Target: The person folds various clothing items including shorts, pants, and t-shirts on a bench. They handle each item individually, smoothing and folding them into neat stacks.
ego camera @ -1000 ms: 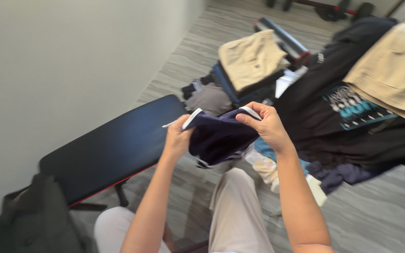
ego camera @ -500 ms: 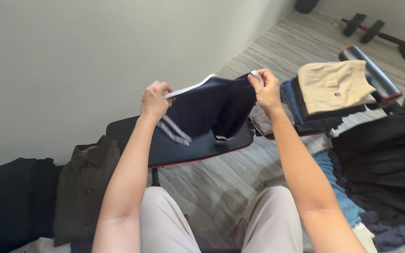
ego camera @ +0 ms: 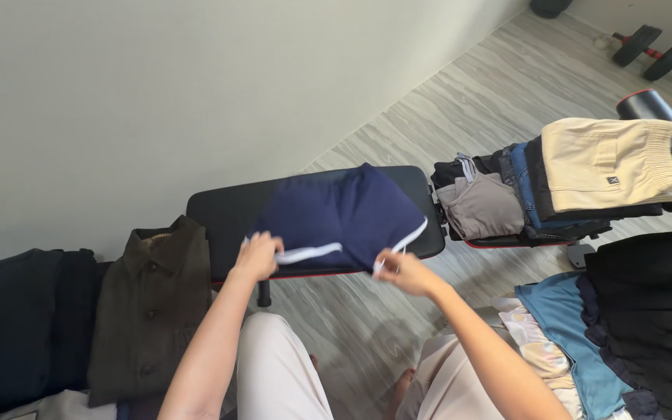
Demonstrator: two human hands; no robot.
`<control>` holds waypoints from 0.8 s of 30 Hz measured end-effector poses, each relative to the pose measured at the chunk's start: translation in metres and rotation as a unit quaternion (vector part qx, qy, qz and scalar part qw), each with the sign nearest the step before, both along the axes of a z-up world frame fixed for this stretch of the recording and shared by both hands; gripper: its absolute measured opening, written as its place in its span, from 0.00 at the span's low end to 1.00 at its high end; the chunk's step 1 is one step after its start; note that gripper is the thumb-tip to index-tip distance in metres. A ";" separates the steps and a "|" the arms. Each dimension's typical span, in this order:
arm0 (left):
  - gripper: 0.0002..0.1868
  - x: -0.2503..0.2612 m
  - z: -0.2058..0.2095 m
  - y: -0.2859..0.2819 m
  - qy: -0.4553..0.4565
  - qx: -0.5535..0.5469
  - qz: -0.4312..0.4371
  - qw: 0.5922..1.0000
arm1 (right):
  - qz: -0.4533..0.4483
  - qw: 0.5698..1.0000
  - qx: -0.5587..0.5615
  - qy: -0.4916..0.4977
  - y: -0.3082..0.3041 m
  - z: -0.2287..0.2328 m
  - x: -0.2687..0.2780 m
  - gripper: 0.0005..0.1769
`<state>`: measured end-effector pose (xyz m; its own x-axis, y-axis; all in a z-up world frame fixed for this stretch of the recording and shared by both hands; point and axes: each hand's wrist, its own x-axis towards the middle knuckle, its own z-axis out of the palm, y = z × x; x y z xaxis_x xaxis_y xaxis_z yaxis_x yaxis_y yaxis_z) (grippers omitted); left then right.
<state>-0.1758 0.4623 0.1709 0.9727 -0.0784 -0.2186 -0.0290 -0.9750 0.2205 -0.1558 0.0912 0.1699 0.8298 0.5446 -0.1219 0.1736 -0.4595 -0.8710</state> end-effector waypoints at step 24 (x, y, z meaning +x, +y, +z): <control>0.17 0.084 -0.069 -0.012 0.056 -0.048 0.159 0.984 | -0.285 0.902 -0.300 -0.124 -0.045 -0.121 0.099 0.19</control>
